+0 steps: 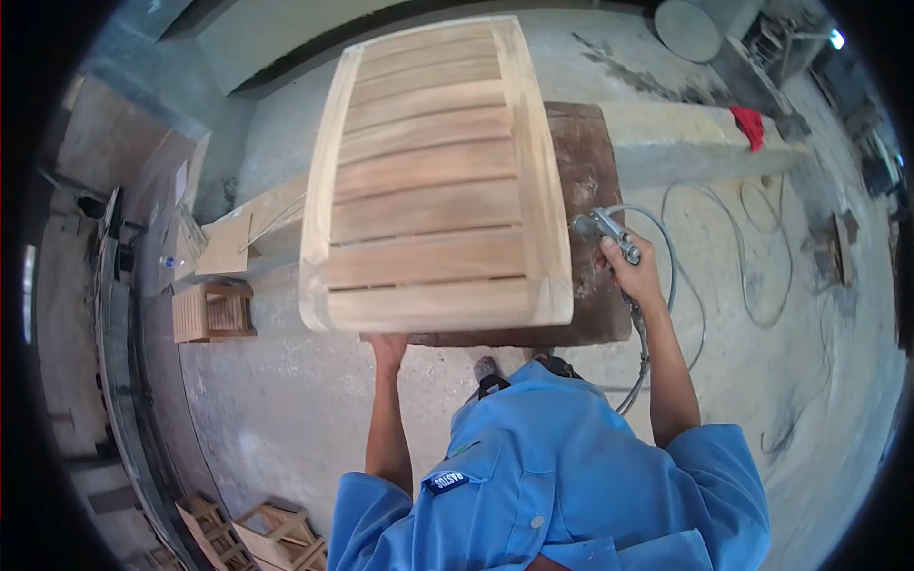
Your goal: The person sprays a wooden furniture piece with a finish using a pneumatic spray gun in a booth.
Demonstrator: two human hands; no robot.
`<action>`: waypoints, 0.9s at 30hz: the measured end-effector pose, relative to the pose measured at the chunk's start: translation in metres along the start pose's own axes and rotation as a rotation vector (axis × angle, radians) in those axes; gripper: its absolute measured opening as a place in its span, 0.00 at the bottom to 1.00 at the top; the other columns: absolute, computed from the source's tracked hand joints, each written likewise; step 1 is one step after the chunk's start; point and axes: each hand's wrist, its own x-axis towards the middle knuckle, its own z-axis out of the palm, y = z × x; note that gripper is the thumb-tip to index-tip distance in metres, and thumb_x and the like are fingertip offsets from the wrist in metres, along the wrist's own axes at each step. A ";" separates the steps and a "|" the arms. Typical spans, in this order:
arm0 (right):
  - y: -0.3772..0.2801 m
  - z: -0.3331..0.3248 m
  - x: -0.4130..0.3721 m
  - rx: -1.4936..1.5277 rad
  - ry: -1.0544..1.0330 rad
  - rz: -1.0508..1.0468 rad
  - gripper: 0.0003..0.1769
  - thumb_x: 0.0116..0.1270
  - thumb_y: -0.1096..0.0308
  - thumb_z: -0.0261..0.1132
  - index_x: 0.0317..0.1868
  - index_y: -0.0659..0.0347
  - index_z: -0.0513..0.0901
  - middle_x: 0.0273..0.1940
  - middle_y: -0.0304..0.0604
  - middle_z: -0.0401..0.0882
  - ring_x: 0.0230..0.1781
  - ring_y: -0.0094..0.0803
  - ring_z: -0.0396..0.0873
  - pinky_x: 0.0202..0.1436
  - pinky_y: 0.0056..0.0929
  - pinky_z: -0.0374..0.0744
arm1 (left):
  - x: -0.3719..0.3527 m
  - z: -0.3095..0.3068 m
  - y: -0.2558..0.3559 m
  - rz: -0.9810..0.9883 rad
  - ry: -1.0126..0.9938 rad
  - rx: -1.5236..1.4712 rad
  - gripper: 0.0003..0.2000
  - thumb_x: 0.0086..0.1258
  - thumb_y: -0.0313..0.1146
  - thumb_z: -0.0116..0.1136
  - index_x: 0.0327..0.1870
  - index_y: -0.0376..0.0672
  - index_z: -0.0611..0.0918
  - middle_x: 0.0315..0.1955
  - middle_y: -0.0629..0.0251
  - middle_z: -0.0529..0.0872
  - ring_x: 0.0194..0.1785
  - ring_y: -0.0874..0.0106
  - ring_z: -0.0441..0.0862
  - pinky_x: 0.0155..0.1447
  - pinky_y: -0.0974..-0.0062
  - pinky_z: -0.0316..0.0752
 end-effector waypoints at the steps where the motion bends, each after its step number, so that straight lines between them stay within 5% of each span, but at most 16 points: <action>1: 0.001 0.003 -0.012 -0.023 -0.010 0.011 0.21 0.72 0.50 0.64 0.45 0.63 0.82 0.29 0.37 0.83 0.25 0.19 0.81 0.19 0.18 0.70 | 0.005 -0.004 0.010 -0.007 -0.024 -0.001 0.23 0.59 0.26 0.70 0.57 0.31 0.78 0.52 0.57 0.83 0.55 0.68 0.79 0.62 0.70 0.73; 3: 0.010 0.009 -0.028 0.024 0.032 -0.023 0.21 0.72 0.50 0.65 0.44 0.64 0.82 0.29 0.37 0.83 0.27 0.20 0.81 0.19 0.19 0.70 | 0.023 -0.011 0.033 -0.176 -0.093 -0.072 0.21 0.61 0.25 0.69 0.55 0.30 0.79 0.50 0.58 0.84 0.53 0.69 0.80 0.60 0.71 0.74; 5: 0.010 0.016 -0.047 0.057 0.045 -0.062 0.21 0.72 0.51 0.65 0.44 0.64 0.82 0.30 0.38 0.83 0.29 0.22 0.82 0.23 0.21 0.73 | 0.037 -0.028 0.012 -0.124 -0.126 -0.077 0.18 0.61 0.25 0.69 0.52 0.31 0.81 0.46 0.61 0.86 0.49 0.70 0.81 0.58 0.74 0.74; 8: 0.007 0.021 -0.061 0.074 0.070 0.007 0.21 0.73 0.52 0.64 0.47 0.66 0.82 0.30 0.38 0.83 0.29 0.23 0.81 0.31 0.23 0.76 | 0.052 -0.044 0.005 -0.242 -0.134 0.103 0.25 0.64 0.30 0.68 0.61 0.32 0.75 0.56 0.58 0.82 0.58 0.68 0.78 0.61 0.64 0.72; 10: 0.004 0.021 -0.062 0.075 0.065 0.001 0.23 0.74 0.53 0.63 0.53 0.68 0.82 0.29 0.37 0.82 0.28 0.23 0.80 0.33 0.23 0.76 | 0.053 -0.051 0.065 -0.317 -0.006 -0.122 0.35 0.68 0.36 0.64 0.73 0.36 0.63 0.66 0.54 0.72 0.69 0.64 0.70 0.66 0.51 0.67; 12: 0.008 0.020 -0.054 0.101 0.063 -0.013 0.23 0.72 0.55 0.66 0.57 0.66 0.81 0.29 0.37 0.82 0.28 0.21 0.79 0.32 0.23 0.76 | 0.046 -0.050 0.134 -0.339 0.346 -0.267 0.36 0.70 0.45 0.62 0.75 0.44 0.61 0.66 0.55 0.73 0.71 0.66 0.67 0.71 0.62 0.62; 15: 0.021 0.026 -0.031 0.120 0.066 -0.017 0.24 0.68 0.59 0.69 0.59 0.64 0.82 0.31 0.42 0.85 0.28 0.23 0.81 0.33 0.26 0.78 | 0.043 -0.052 0.245 -0.058 0.481 -0.163 0.34 0.74 0.52 0.53 0.75 0.43 0.61 0.70 0.54 0.69 0.73 0.63 0.64 0.73 0.56 0.58; 17: 0.024 0.034 -0.013 0.038 0.107 -0.142 0.24 0.66 0.58 0.70 0.58 0.63 0.82 0.34 0.50 0.87 0.31 0.35 0.86 0.38 0.32 0.80 | 0.046 -0.039 0.299 0.038 0.519 -0.056 0.33 0.75 0.52 0.51 0.75 0.42 0.61 0.71 0.54 0.68 0.74 0.62 0.64 0.74 0.57 0.58; 19: 0.007 0.039 0.002 0.011 0.121 -0.156 0.25 0.65 0.57 0.70 0.58 0.63 0.83 0.35 0.53 0.87 0.34 0.41 0.87 0.40 0.34 0.81 | 0.043 -0.017 0.334 0.291 0.282 0.139 0.32 0.78 0.48 0.48 0.76 0.39 0.60 0.73 0.51 0.64 0.76 0.60 0.61 0.76 0.58 0.56; 22: -0.005 0.049 0.023 -0.011 0.120 -0.164 0.25 0.65 0.55 0.69 0.57 0.62 0.83 0.36 0.55 0.87 0.36 0.48 0.87 0.42 0.37 0.81 | 0.059 0.002 0.328 0.341 0.095 0.434 0.31 0.80 0.45 0.45 0.77 0.35 0.58 0.74 0.49 0.63 0.78 0.57 0.58 0.77 0.61 0.54; 27: -0.016 0.066 0.054 0.001 0.161 -0.200 0.26 0.65 0.49 0.68 0.56 0.59 0.84 0.35 0.55 0.87 0.37 0.51 0.87 0.43 0.42 0.82 | 0.090 -0.010 0.306 0.329 0.130 0.422 0.31 0.80 0.45 0.47 0.76 0.35 0.59 0.74 0.46 0.62 0.79 0.54 0.56 0.79 0.62 0.51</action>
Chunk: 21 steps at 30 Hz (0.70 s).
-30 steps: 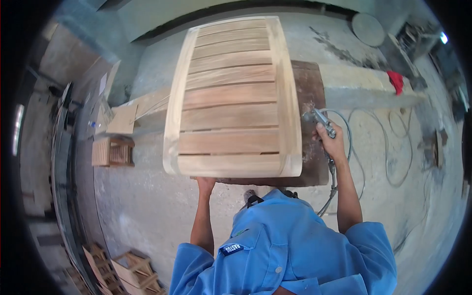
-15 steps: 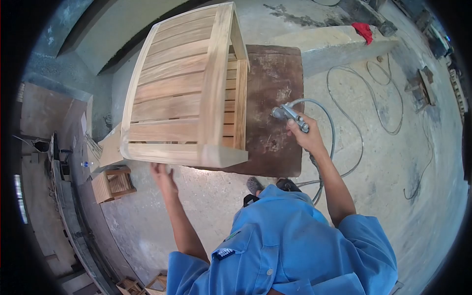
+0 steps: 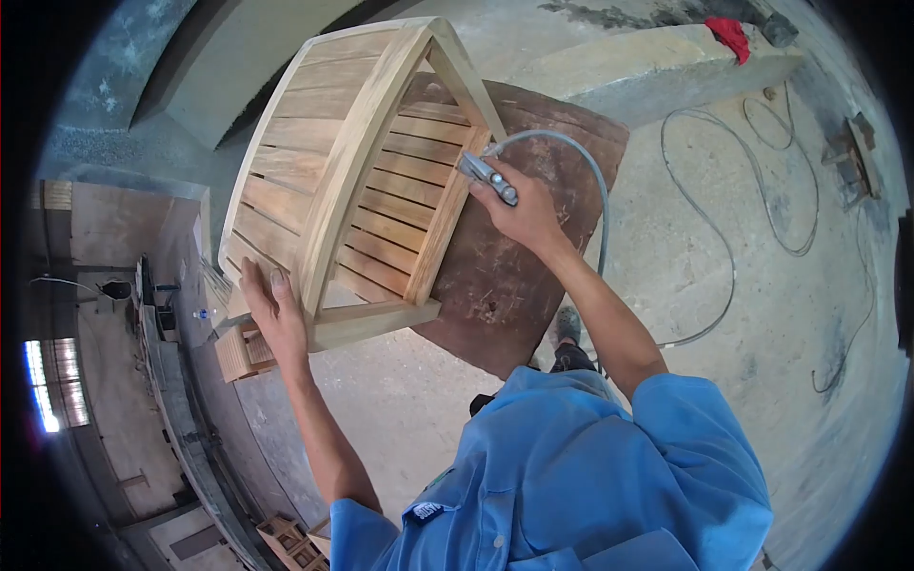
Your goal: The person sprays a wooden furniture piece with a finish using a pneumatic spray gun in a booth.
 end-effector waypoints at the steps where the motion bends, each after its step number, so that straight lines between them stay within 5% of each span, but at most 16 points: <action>1: 0.003 0.002 0.008 -0.026 0.020 -0.006 0.27 0.65 0.48 0.67 0.56 0.59 0.84 0.35 0.55 0.87 0.37 0.51 0.86 0.43 0.43 0.82 | 0.004 -0.004 -0.005 0.038 -0.041 0.105 0.31 0.80 0.45 0.46 0.76 0.35 0.59 0.74 0.46 0.62 0.79 0.54 0.56 0.79 0.61 0.51; 21: 0.006 0.022 0.018 -0.198 0.020 -0.081 0.30 0.67 0.44 0.65 0.56 0.62 0.83 0.34 0.56 0.86 0.37 0.54 0.86 0.42 0.46 0.82 | 0.035 -0.016 -0.039 0.022 -0.074 0.101 0.30 0.80 0.43 0.47 0.74 0.30 0.62 0.73 0.41 0.62 0.77 0.53 0.59 0.78 0.61 0.52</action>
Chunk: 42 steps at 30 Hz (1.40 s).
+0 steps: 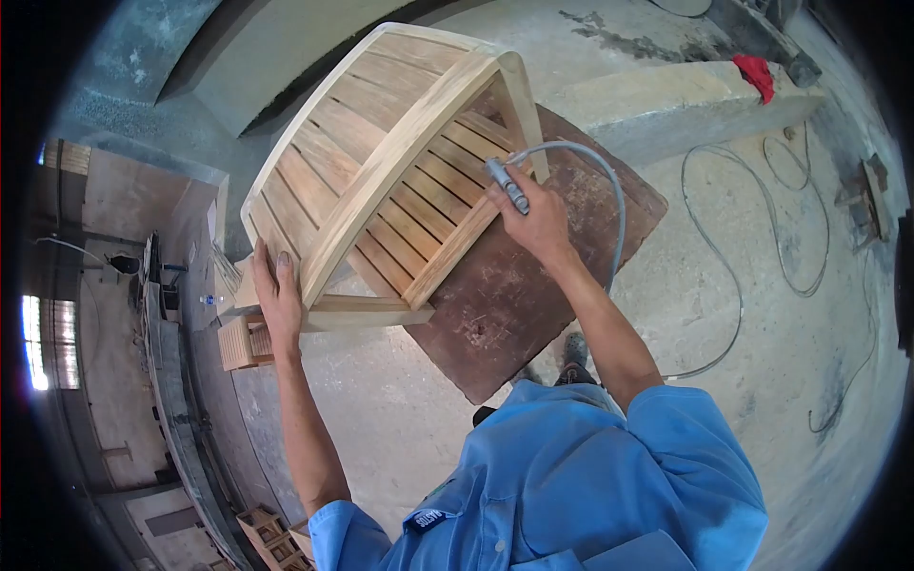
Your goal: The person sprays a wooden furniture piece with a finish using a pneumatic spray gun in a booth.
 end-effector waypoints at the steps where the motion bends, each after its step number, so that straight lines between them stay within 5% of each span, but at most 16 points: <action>1: 0.001 0.002 0.001 -0.015 0.006 0.006 0.30 0.66 0.44 0.66 0.56 0.62 0.83 0.34 0.56 0.86 0.36 0.53 0.86 0.41 0.46 0.82 | 0.001 0.000 -0.002 0.024 -0.005 0.009 0.30 0.80 0.42 0.47 0.73 0.29 0.62 0.72 0.40 0.63 0.76 0.52 0.60 0.78 0.62 0.53; 6: -0.016 0.010 -0.028 0.030 -0.127 -0.009 0.30 0.66 0.44 0.67 0.56 0.62 0.83 0.33 0.56 0.86 0.34 0.53 0.86 0.38 0.44 0.82 | 0.003 -0.001 -0.006 0.035 0.033 -0.009 0.29 0.79 0.41 0.49 0.71 0.26 0.64 0.69 0.40 0.68 0.74 0.52 0.63 0.77 0.62 0.55; 8: -0.022 0.017 -0.041 0.182 -0.135 -0.169 0.30 0.66 0.45 0.67 0.56 0.63 0.83 0.32 0.57 0.85 0.33 0.53 0.86 0.36 0.43 0.82 | 0.005 -0.003 -0.012 0.031 0.023 0.018 0.29 0.79 0.42 0.48 0.72 0.28 0.64 0.70 0.43 0.67 0.74 0.56 0.63 0.77 0.65 0.54; 11: -0.026 0.013 -0.039 0.139 -0.200 -0.046 0.29 0.66 0.47 0.68 0.56 0.64 0.83 0.31 0.57 0.85 0.32 0.50 0.87 0.36 0.41 0.82 | 0.009 -0.002 -0.022 0.046 0.030 0.029 0.29 0.80 0.42 0.48 0.73 0.30 0.64 0.70 0.46 0.67 0.74 0.60 0.64 0.76 0.68 0.55; 13: -0.021 0.014 -0.036 0.118 -0.154 -0.037 0.29 0.66 0.47 0.68 0.56 0.63 0.84 0.31 0.57 0.86 0.32 0.49 0.87 0.36 0.41 0.82 | 0.010 -0.001 -0.021 0.097 0.065 0.026 0.30 0.76 0.42 0.52 0.70 0.26 0.67 0.67 0.37 0.70 0.73 0.50 0.65 0.76 0.62 0.56; 18: -0.030 0.024 -0.039 0.092 -0.150 0.025 0.29 0.65 0.47 0.69 0.56 0.62 0.84 0.31 0.55 0.86 0.33 0.47 0.88 0.37 0.40 0.82 | 0.010 0.002 -0.033 0.045 0.084 0.096 0.33 0.75 0.52 0.48 0.72 0.35 0.67 0.69 0.39 0.68 0.77 0.44 0.56 0.78 0.55 0.49; 24: -0.062 0.028 -0.096 0.248 -0.546 -0.025 0.28 0.62 0.53 0.72 0.57 0.62 0.84 0.30 0.54 0.86 0.32 0.42 0.87 0.37 0.35 0.81 | 0.014 0.004 -0.045 0.054 0.109 0.037 0.33 0.75 0.54 0.48 0.72 0.37 0.68 0.69 0.41 0.69 0.77 0.43 0.57 0.78 0.54 0.49; 37: -0.050 0.002 -0.154 0.237 -0.504 0.070 0.27 0.62 0.61 0.73 0.59 0.65 0.81 0.31 0.54 0.85 0.30 0.33 0.85 0.37 0.31 0.80 | 0.022 0.002 -0.048 0.012 0.118 -0.141 0.35 0.75 0.58 0.47 0.71 0.37 0.69 0.71 0.43 0.68 0.78 0.47 0.57 0.78 0.54 0.47; 42: -0.036 -0.001 -0.161 0.467 -0.552 0.155 0.27 0.66 0.57 0.71 0.60 0.66 0.80 0.35 0.49 0.87 0.34 0.28 0.85 0.38 0.29 0.81 | 0.023 0.003 -0.049 0.041 0.157 0.147 0.29 0.77 0.53 0.48 0.71 0.45 0.72 0.69 0.47 0.70 0.74 0.52 0.65 0.73 0.40 0.53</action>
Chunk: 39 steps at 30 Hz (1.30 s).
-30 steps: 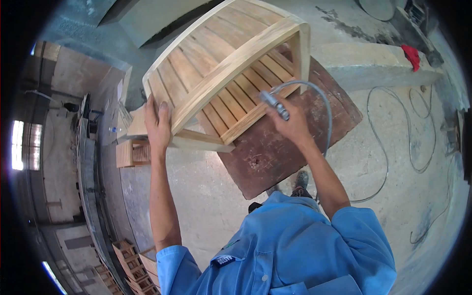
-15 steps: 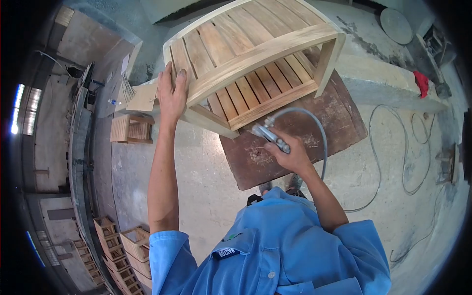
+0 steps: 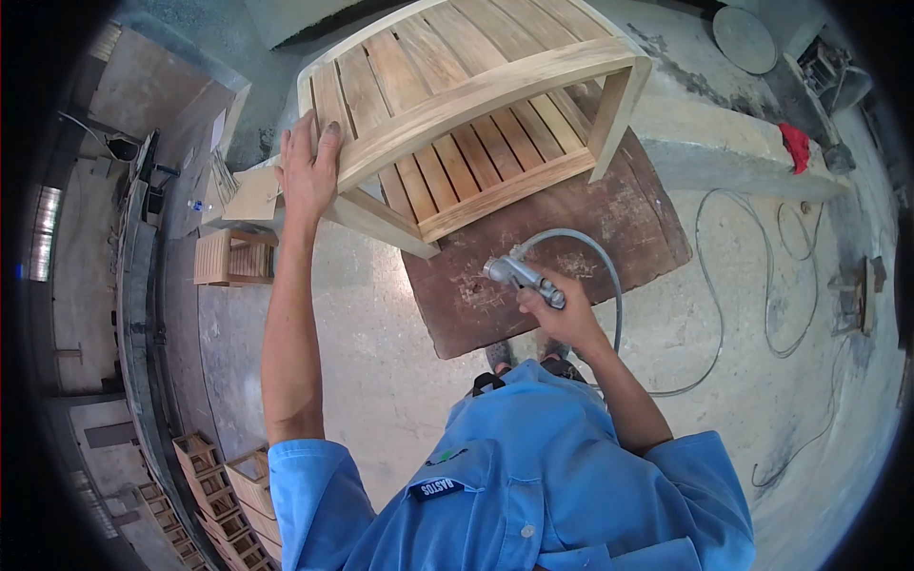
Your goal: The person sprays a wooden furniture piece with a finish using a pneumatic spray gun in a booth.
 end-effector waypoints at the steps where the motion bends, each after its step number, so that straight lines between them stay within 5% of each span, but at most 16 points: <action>1: -0.002 -0.005 0.000 0.002 0.004 0.002 0.27 0.66 0.57 0.71 0.60 0.66 0.80 0.35 0.49 0.87 0.34 0.28 0.85 0.38 0.29 0.81 | 0.001 -0.002 0.007 0.001 -0.059 0.185 0.27 0.76 0.53 0.48 0.70 0.49 0.73 0.68 0.51 0.72 0.74 0.53 0.66 0.72 0.35 0.52; 4: -0.016 -0.022 0.000 0.221 -0.065 0.104 0.28 0.73 0.49 0.64 0.60 0.65 0.78 0.37 0.41 0.85 0.35 0.24 0.84 0.23 0.18 0.75 | 0.007 -0.014 0.028 0.115 -0.153 0.469 0.22 0.75 0.53 0.49 0.65 0.54 0.79 0.64 0.56 0.78 0.71 0.53 0.70 0.68 0.26 0.52; 9: -0.054 -0.034 0.024 0.326 -0.066 0.065 0.30 0.73 0.45 0.62 0.59 0.65 0.78 0.37 0.44 0.85 0.35 0.26 0.85 0.23 0.19 0.76 | 0.038 -0.033 0.079 0.230 -0.454 0.556 0.17 0.72 0.47 0.51 0.49 0.50 0.87 0.51 0.57 0.87 0.58 0.50 0.81 0.64 0.23 0.58; 11: -0.061 -0.037 0.035 0.430 -0.096 -0.046 0.30 0.73 0.45 0.62 0.59 0.66 0.78 0.36 0.45 0.86 0.34 0.27 0.86 0.22 0.19 0.76 | 0.046 -0.032 0.090 0.184 -0.597 0.652 0.15 0.66 0.42 0.52 0.43 0.46 0.88 0.44 0.53 0.88 0.49 0.49 0.85 0.61 0.30 0.66; 14: -0.063 -0.038 0.047 0.465 -0.086 -0.033 0.27 0.73 0.48 0.62 0.56 0.66 0.79 0.36 0.46 0.86 0.32 0.27 0.85 0.21 0.19 0.76 | 0.058 -0.030 0.090 0.114 -0.667 0.644 0.16 0.63 0.42 0.52 0.42 0.45 0.88 0.42 0.51 0.88 0.49 0.49 0.85 0.60 0.38 0.71; 21: 0.014 -0.067 0.029 0.165 0.029 0.291 0.17 0.75 0.58 0.62 0.52 0.64 0.81 0.34 0.41 0.85 0.30 0.23 0.84 0.19 0.17 0.72 | 0.063 -0.026 0.091 0.099 -0.636 0.606 0.17 0.61 0.44 0.54 0.39 0.44 0.89 0.37 0.48 0.88 0.45 0.49 0.86 0.54 0.54 0.79; 25: 0.033 -0.086 0.011 0.210 0.066 0.347 0.22 0.72 0.51 0.65 0.51 0.63 0.81 0.35 0.41 0.85 0.32 0.24 0.85 0.21 0.19 0.73 | 0.061 -0.026 0.093 0.087 -0.610 0.559 0.16 0.61 0.44 0.57 0.38 0.43 0.89 0.35 0.47 0.88 0.42 0.48 0.86 0.52 0.57 0.80; 31: 0.010 -0.087 0.015 0.231 -0.047 0.240 0.26 0.70 0.47 0.67 0.51 0.63 0.81 0.36 0.41 0.86 0.34 0.24 0.85 0.21 0.19 0.74 | 0.062 -0.021 0.089 0.122 -0.572 0.523 0.15 0.63 0.42 0.58 0.40 0.41 0.89 0.36 0.46 0.87 0.42 0.47 0.86 0.51 0.58 0.79; 37: 0.035 -0.070 0.027 0.183 -0.092 0.124 0.22 0.71 0.55 0.66 0.53 0.66 0.82 0.33 0.40 0.85 0.32 0.23 0.85 0.24 0.20 0.76 | 0.056 -0.016 0.082 0.124 -0.522 0.472 0.14 0.63 0.40 0.58 0.42 0.42 0.88 0.38 0.45 0.87 0.44 0.46 0.85 0.52 0.56 0.78; 39: 0.058 -0.064 0.032 0.053 -0.011 0.197 0.19 0.68 0.58 0.69 0.50 0.66 0.85 0.26 0.39 0.83 0.25 0.22 0.81 0.31 0.25 0.78 | 0.058 -0.014 0.081 0.134 -0.497 0.459 0.14 0.63 0.40 0.57 0.42 0.42 0.88 0.38 0.45 0.87 0.44 0.46 0.85 0.53 0.56 0.78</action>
